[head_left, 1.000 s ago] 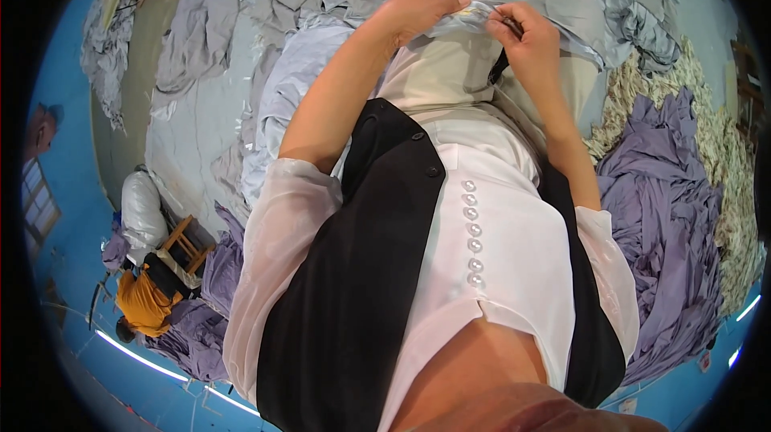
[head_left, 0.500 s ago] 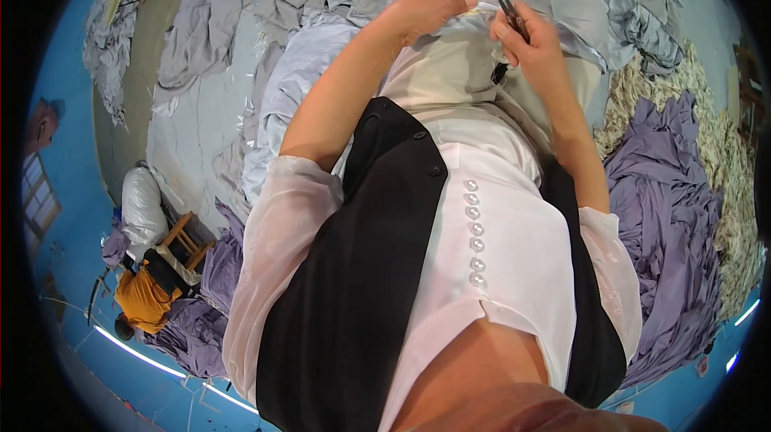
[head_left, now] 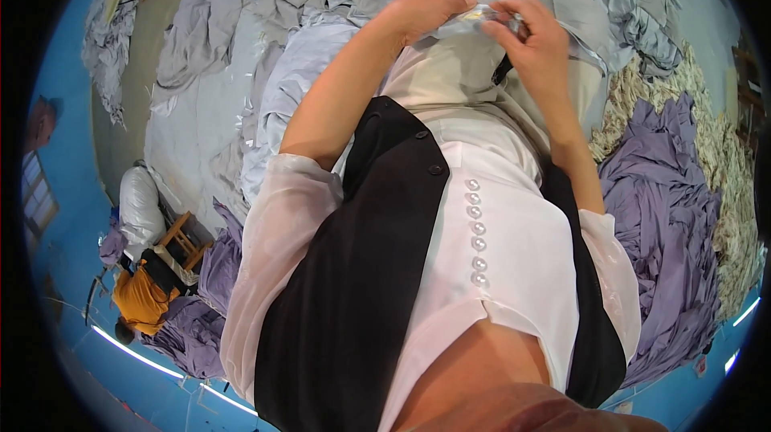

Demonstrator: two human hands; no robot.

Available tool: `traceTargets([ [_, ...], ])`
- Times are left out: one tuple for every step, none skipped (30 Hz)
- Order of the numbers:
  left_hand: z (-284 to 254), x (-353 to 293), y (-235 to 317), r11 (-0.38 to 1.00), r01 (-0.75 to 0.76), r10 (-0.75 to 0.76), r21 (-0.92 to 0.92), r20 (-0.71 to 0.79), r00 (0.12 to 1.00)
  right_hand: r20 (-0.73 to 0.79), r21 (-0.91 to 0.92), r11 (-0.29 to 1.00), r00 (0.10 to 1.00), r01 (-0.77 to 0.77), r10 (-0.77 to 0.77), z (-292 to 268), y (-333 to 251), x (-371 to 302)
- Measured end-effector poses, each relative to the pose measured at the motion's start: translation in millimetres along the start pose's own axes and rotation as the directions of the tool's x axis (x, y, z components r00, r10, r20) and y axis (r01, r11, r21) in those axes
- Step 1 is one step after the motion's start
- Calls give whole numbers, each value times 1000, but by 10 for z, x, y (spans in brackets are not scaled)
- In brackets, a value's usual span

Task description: The person spreads out fabric pieces by hand, trims loose threads along the seams using thread snips, and sets the pieces aside.

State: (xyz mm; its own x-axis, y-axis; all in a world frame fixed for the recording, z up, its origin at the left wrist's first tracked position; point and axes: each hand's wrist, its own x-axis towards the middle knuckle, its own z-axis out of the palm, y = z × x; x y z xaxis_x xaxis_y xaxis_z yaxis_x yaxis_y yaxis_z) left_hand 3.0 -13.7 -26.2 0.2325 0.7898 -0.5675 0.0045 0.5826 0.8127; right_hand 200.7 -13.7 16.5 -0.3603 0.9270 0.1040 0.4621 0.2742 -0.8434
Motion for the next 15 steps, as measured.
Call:
traceTargets([
  [-14, 3, -18, 1000, -30, 30, -6, 26, 999, -11, -69, 988, 990, 141, -142, 97, 26, 15],
  [-31, 10, -39, 998, -60, 60, -14, 52, 997, 8, -131, 976, 985, 171, -172, 150, 27, 13],
  [-44, 18, -70, 998, -59, 60, -15, 45, 997, 13, -127, 976, 984, 175, -175, 185, 55, 4],
  [-58, 33, -100, 999, -47, 48, -25, 38, 998, -4, -152, 963, 974, 221, -224, 223, 95, 3],
  [-70, 46, -134, 999, -35, 36, -36, 33, 999, -19, -179, 947, 962, 265, -273, 239, 121, 1],
  [-60, 23, -96, 999, -33, 34, -38, 32, 999, -17, -179, 948, 962, 264, -271, 220, 123, 4],
  [-44, -4, -46, 998, -14, 17, -57, 57, 998, -31, -111, 974, 978, 200, -205, 176, 121, 3],
  [-31, -15, -17, 997, 6, 0, -76, 84, 996, -41, -42, 990, 990, 134, -135, 138, 131, -2],
  [-43, -14, -26, 997, 7, 0, -78, 82, 997, -38, -42, 990, 990, 134, -136, 123, 150, -17],
  [-58, -3, -41, 998, -3, 9, -57, 96, 995, -58, 190, 982, 998, 10, 1, 111, 178, -39],
  [-63, 5, -52, 999, -14, 18, -37, 110, 994, -47, 412, 905, 989, -107, 139, 89, 199, -58],
  [-49, 0, -33, 999, -13, 17, -39, 115, 993, -48, 409, 906, 989, -110, 142, 50, 202, -71],
  [-27, -13, -7, 999, -14, 17, -38, 92, 996, 17, 586, 782, 969, -210, 247, -5, 189, -95],
  [-9, -11, 11, 999, -15, 18, -38, 70, 997, 100, 731, 615, 937, -297, 334, -67, 164, -125],
  [-7, 0, 26, 999, -17, 20, -37, 75, 997, 95, 730, 617, 937, -295, 335, -147, 96, -152],
])
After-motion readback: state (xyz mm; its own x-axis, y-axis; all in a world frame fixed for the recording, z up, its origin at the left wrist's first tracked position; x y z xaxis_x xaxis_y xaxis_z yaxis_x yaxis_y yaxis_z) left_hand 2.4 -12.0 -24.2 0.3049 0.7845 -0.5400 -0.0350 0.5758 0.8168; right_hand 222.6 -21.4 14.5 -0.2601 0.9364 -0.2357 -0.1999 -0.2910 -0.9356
